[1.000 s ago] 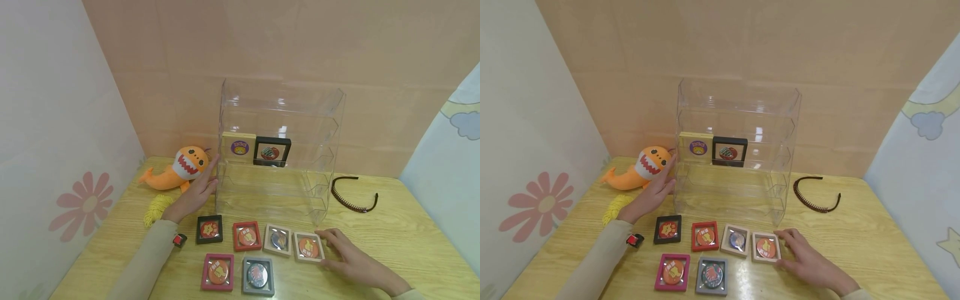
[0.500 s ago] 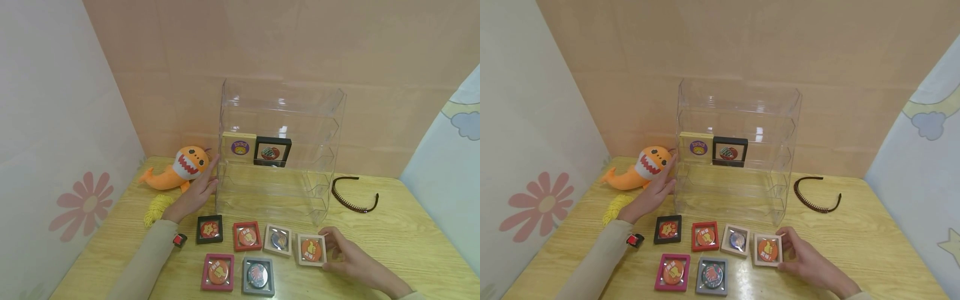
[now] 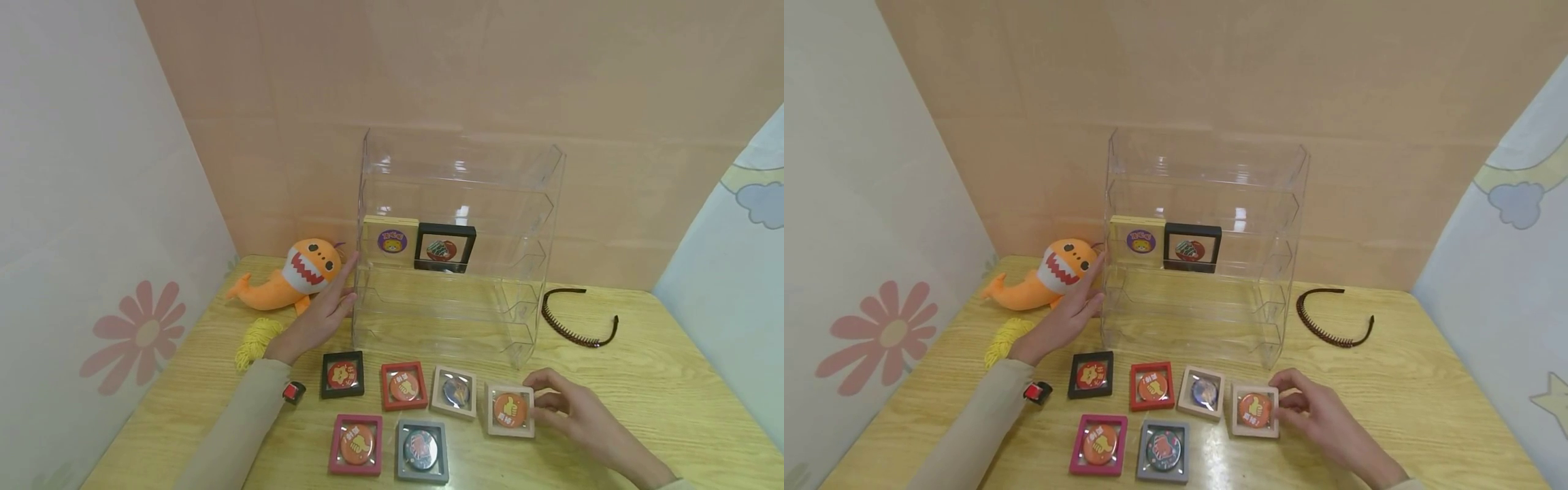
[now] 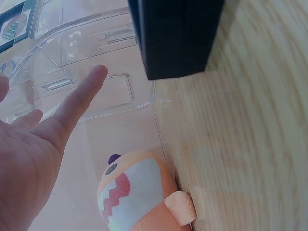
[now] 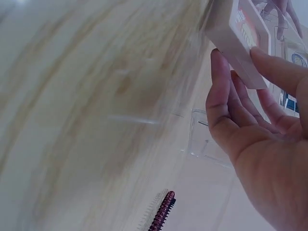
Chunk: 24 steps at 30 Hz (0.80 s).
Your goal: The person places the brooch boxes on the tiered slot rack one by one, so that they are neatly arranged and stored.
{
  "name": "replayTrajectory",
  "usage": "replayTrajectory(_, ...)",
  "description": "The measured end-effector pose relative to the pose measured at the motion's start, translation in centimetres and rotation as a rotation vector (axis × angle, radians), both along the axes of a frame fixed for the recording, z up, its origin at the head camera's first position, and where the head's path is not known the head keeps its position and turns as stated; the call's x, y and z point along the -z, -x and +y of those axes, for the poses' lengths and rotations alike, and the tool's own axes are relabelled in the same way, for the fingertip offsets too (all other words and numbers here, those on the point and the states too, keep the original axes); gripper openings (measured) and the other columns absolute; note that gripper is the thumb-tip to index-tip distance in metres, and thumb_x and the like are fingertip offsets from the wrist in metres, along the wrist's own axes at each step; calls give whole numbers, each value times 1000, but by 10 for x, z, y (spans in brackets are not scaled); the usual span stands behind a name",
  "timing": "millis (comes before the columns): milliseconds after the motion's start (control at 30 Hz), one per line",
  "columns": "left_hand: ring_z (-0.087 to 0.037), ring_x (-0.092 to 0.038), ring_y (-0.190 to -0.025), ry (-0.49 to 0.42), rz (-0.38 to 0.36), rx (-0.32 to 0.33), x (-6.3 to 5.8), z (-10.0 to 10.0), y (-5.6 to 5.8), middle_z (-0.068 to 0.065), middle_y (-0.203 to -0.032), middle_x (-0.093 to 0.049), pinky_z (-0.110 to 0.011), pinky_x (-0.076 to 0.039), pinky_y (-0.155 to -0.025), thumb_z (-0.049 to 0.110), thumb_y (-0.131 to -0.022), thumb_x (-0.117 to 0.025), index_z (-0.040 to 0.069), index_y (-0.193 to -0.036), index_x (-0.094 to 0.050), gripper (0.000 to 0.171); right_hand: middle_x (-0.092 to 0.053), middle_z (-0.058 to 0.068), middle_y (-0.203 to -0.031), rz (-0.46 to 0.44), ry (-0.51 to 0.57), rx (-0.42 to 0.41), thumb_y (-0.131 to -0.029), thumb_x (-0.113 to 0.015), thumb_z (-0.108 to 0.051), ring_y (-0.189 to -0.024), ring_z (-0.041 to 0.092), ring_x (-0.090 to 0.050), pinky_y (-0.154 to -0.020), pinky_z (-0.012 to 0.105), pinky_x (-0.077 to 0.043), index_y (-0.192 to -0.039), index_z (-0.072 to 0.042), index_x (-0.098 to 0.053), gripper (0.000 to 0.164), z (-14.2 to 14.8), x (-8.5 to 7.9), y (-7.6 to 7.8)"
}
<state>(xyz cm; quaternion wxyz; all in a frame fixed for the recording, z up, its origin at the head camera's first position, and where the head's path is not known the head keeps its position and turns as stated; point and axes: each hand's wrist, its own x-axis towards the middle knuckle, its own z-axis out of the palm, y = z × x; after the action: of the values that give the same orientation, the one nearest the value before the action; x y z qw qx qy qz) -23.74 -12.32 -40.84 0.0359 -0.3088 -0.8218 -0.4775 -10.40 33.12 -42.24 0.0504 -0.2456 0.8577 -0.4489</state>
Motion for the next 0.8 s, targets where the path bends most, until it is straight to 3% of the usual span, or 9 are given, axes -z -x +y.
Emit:
replayTrajectory(200, -38, -43, -138, -5, -16, 4, -1, 0, -2, 6, -168, -1, -48, -53, -97, 23, -112, -38, 38, -163, 1, 66, -67, 2, -108, 69, -35, 84, -88, -75, 4, -89, 6, -71, -64, 28, -59, -118, -14, -61, 38, -5, -6, -3)
replayTrajectory(467, -39, -42, -138, -15, -34, 7, -4, 1, -4, 5, -169, 0, -51, -53, -97, 21, -112, -39, 35, -163, 1, 67, -71, 0, -104, 201, -66, 170, -86, -79, -1, -85, 10, -71, -62, 25, -55, -116, -17, -62, 38, -10, -11, -5)
replayTrajectory(800, -37, -43, -138, 8, -1, 5, -2, -1, -2, 8, -168, 0, -48, -52, -99, 23, -112, -37, 40, -162, 3, 67, -71, 0, -107, 350, -19, 260, -78, -81, 11, -91, 6, -70, -73, 15, -54, -117, -13, -65, 48, -23, -16, -1)
